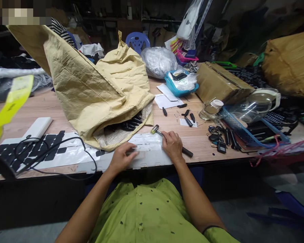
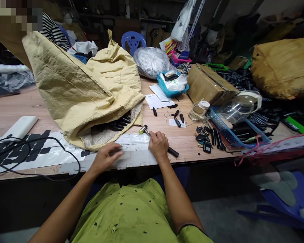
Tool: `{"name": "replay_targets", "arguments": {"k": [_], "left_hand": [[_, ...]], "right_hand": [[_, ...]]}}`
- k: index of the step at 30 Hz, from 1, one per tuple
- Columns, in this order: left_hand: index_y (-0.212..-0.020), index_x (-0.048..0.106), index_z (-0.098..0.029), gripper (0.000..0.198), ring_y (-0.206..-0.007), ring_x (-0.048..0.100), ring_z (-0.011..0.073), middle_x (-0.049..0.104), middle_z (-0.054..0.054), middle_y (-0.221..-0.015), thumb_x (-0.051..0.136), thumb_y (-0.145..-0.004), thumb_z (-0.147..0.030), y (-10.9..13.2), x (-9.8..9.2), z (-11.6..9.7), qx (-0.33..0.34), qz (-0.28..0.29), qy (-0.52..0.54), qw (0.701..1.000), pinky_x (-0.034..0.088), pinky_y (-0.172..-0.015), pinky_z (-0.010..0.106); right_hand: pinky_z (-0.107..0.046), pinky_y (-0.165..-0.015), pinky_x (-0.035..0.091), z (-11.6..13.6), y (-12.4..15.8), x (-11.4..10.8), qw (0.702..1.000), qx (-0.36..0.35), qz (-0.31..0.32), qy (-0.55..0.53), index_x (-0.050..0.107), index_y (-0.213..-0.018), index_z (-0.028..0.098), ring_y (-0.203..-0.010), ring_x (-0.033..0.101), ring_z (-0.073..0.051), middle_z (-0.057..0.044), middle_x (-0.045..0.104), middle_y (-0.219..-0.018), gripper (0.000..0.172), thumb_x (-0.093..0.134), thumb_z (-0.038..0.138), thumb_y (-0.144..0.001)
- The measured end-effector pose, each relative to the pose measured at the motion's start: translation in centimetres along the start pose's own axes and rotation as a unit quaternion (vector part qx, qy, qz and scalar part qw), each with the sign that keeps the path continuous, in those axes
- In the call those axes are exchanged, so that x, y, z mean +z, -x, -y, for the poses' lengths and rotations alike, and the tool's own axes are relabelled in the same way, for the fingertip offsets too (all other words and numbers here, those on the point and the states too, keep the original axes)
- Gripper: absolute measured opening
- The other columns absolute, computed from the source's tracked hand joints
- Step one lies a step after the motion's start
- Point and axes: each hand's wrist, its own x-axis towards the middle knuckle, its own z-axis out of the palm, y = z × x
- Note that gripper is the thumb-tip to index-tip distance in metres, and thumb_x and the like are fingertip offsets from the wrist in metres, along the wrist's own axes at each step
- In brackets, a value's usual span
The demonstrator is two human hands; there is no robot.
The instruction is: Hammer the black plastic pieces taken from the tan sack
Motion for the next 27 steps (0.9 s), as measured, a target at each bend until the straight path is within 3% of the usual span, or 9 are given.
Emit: {"name": "replay_targets", "arguments": {"k": [4,8,14,21,25,27], "left_hand": [[-0.103,0.075,-0.018,0.032,-0.082,0.068,0.0236,0.073,0.007,-0.089,0.065,-0.086,-0.043,-4.6,-1.6,1.1,-0.157,-0.128,-0.089,0.975,0.055,-0.075,0.035],[-0.11,0.073,-0.019,0.035,-0.09,0.067,0.0285,0.072,0.008,-0.09,0.069,-0.081,-0.039,-7.4,-2.3,1.8,-0.199,-0.115,-0.189,0.955,0.052,-0.075,0.036],[-0.103,0.073,-0.024,0.021,-0.093,0.067,0.0257,0.071,0.005,-0.095,0.068,-0.084,-0.032,-7.6,-2.2,2.1,-0.184,-0.053,-0.227,0.955,0.048,-0.072,0.031],[-0.097,0.075,-0.028,0.016,-0.09,0.065,0.0226,0.067,0.002,-0.094,0.073,-0.082,-0.029,-7.1,-2.1,2.4,-0.155,-0.065,-0.21,0.963,0.046,-0.069,0.028],[-0.094,0.073,-0.024,0.013,-0.074,0.059,0.0167,0.065,0.001,-0.092,0.073,-0.082,-0.029,-5.7,-2.3,2.3,-0.065,-0.091,-0.135,0.984,0.046,-0.067,0.027],[-0.096,0.072,-0.023,0.015,-0.07,0.057,0.0154,0.065,0.0,-0.09,0.072,-0.083,-0.029,-4.6,-2.0,2.0,-0.012,-0.075,-0.095,0.993,0.047,-0.069,0.027]], "right_hand": [[-0.033,-0.072,0.036,0.2,-0.2,-0.1,1.0,0.0,-0.006,0.004,0.074,-0.113,0.025,-0.085,0.05,-0.022,-0.006,0.061,-0.088,0.035,0.052,0.011,-0.09],[-0.032,-0.071,0.036,0.4,-0.3,-0.2,1.0,-0.002,-0.015,0.003,0.075,-0.11,0.025,-0.085,0.051,-0.022,-0.006,0.062,-0.086,0.033,0.054,0.011,-0.088],[-0.031,-0.071,0.036,0.6,-0.4,-0.2,1.0,0.004,-0.013,0.002,0.075,-0.108,0.024,-0.084,0.051,-0.021,-0.005,0.063,-0.086,0.032,0.056,0.011,-0.087],[-0.03,-0.071,0.035,0.4,-0.4,0.2,1.0,0.003,-0.019,-0.006,0.075,-0.109,0.024,-0.084,0.049,-0.021,-0.005,0.061,-0.087,0.033,0.055,0.01,-0.087],[-0.031,-0.072,0.035,0.2,-0.3,0.4,1.0,-0.001,-0.017,-0.002,0.074,-0.11,0.025,-0.084,0.049,-0.021,-0.006,0.06,-0.087,0.033,0.054,0.011,-0.088],[-0.031,-0.072,0.035,0.1,-0.3,0.4,1.0,-0.001,-0.016,-0.001,0.074,-0.111,0.025,-0.084,0.048,-0.022,-0.006,0.06,-0.087,0.033,0.054,0.011,-0.088]]}}
